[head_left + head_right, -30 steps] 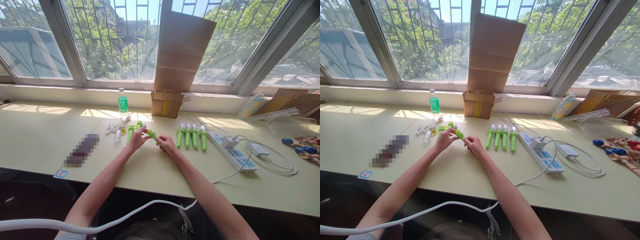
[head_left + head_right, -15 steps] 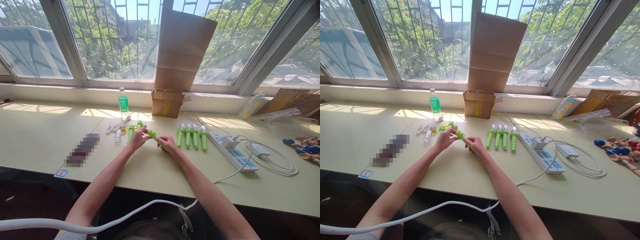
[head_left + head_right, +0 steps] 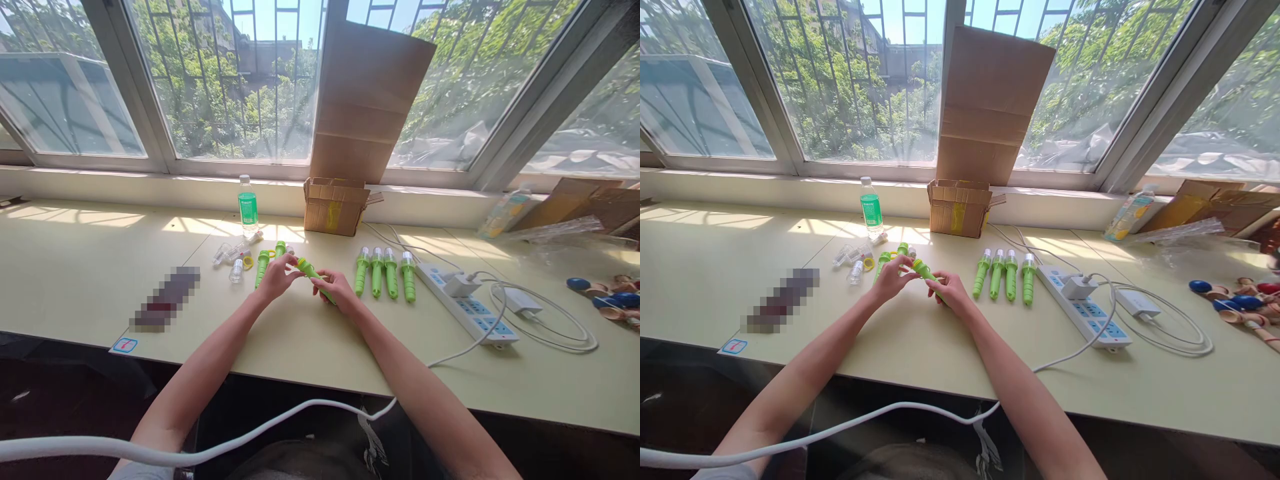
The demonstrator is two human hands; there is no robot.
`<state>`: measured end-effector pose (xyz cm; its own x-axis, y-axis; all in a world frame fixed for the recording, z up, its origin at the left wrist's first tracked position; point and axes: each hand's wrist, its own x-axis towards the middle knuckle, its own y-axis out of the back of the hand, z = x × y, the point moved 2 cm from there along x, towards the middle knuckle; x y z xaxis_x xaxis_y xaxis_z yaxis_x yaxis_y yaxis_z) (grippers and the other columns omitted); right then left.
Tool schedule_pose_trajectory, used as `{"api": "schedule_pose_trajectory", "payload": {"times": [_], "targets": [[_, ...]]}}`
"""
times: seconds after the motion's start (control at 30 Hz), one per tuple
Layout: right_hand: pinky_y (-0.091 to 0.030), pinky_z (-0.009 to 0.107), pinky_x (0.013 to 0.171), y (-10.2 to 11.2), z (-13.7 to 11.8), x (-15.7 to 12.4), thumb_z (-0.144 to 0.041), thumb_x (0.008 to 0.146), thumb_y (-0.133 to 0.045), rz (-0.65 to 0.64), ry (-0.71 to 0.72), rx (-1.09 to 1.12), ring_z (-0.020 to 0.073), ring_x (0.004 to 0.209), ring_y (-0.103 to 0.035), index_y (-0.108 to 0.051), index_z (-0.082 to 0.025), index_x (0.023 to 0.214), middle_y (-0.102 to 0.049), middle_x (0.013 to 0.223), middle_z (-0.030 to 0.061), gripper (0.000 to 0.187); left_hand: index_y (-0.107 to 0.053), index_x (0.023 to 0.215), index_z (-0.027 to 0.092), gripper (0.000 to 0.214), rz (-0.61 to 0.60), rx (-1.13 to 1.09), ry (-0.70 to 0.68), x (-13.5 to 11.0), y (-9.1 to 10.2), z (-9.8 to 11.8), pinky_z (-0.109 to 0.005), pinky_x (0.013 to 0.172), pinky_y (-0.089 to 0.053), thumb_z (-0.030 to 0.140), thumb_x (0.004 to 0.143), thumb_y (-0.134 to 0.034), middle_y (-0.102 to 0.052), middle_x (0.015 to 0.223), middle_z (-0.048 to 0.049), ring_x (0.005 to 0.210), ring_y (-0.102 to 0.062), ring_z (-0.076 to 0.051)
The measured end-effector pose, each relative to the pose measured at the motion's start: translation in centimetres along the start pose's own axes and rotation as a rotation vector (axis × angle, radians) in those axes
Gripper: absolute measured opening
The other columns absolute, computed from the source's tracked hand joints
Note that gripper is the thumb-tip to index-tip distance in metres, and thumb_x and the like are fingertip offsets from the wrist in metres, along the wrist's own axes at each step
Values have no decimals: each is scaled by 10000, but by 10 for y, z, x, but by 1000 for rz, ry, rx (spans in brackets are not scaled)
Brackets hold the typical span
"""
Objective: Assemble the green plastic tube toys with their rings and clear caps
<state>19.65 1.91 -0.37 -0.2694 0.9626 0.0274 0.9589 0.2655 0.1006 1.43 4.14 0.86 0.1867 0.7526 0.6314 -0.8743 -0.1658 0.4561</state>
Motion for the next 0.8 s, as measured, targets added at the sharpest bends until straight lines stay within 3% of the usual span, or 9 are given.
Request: {"api": "schedule_pose_trajectory", "payload": {"times": [0.27, 0.47, 0.7, 0.8], "targets": [[-310, 220, 380, 0, -7, -4, -516, 713, -616, -63, -11, 43, 90, 410, -446, -641, -167, 821, -633, 622, 25, 367, -519, 986, 199, 391, -65, -10, -26, 0, 2, 4, -303, 681, -587, 287, 684, -750, -634, 974, -48, 916, -635, -177], [-305, 224, 388, 1, -12, -7, -561, 736, -554, -99, -18, -39, 98, 436, -451, -642, -154, 767, -639, 655, 48, 418, -530, 936, 192, 296, 9, 70, -53, -2, -2, -4, -311, 677, -580, 238, 716, -723, -646, 909, -31, 829, -640, -157], [-335, 237, 484, -3, -3, 0, -557, 824, -445, 107, 202, -336, 93, 456, -405, -571, -177, 663, -480, 539, -25, 431, -540, 902, 189, 276, 109, 145, -157, -1, 2, -2, -280, 633, -571, 199, 703, -732, -659, 907, -33, 842, -641, -158], [-319, 237, 505, -3, 0, 1, -526, 822, -478, 154, 259, -405, 103, 509, -408, -597, -179, 747, -471, 559, -28, 374, -540, 930, 193, 272, 105, 131, -147, -2, 1, -1, -286, 632, -572, 222, 726, -717, -657, 923, -39, 852, -638, -161]]}}
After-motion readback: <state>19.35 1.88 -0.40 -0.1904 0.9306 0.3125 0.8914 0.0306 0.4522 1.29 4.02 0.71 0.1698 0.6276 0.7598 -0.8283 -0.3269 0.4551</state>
